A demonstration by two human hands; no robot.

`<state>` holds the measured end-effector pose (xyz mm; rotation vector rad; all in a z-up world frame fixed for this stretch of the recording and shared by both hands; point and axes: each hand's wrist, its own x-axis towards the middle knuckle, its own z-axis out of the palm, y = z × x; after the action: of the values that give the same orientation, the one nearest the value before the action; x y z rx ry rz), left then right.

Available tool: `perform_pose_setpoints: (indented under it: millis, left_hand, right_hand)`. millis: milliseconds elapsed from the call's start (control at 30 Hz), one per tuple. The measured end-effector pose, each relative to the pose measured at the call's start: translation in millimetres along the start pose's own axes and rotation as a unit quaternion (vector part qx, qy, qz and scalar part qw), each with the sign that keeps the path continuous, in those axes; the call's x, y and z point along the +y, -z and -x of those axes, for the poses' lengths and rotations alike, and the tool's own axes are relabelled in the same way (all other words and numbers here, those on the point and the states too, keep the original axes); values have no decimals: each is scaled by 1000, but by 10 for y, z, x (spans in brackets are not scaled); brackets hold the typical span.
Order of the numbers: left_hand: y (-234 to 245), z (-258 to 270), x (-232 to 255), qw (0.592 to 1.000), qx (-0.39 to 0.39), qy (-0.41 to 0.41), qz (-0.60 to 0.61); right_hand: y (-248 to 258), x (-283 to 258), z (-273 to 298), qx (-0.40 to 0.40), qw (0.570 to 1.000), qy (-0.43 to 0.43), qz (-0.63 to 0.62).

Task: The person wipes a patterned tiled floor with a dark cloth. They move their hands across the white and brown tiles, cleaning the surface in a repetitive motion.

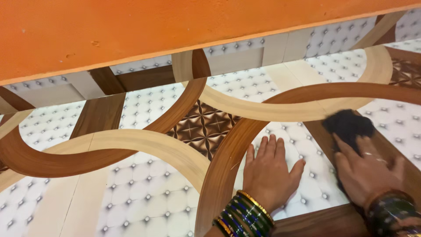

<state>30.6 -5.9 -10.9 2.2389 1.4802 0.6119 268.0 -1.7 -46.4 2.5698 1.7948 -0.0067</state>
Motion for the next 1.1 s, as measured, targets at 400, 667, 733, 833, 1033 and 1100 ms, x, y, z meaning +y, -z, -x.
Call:
perform_pose_setpoints:
  millis: [400,667,733,833,1033,1100]
  left_hand:
    - [183,256,-39,999,-7,11,29]
    - [299,345,-272,999,-46,21,15]
    - [349,357,-335,999,-37,23,6]
    - [417,403,-403,999,-26,27,-4]
    - [576,560,-606,997,-26,70,-6]
    - [622,679,-681,997,8,68,-25]
  right_hand:
    - [-388,90,434,52,984,-172,5]
    - [60,-1143,944,7,1000,-25,9]
    - [152,-1322,1016,9,1000,12,4]
    - [319,-1589,1131,-37,998,56,-2]
    - [488,-1995,1351,-33,981,188,-30]
    - [465,-2062,1430,-32,972,230,-33]
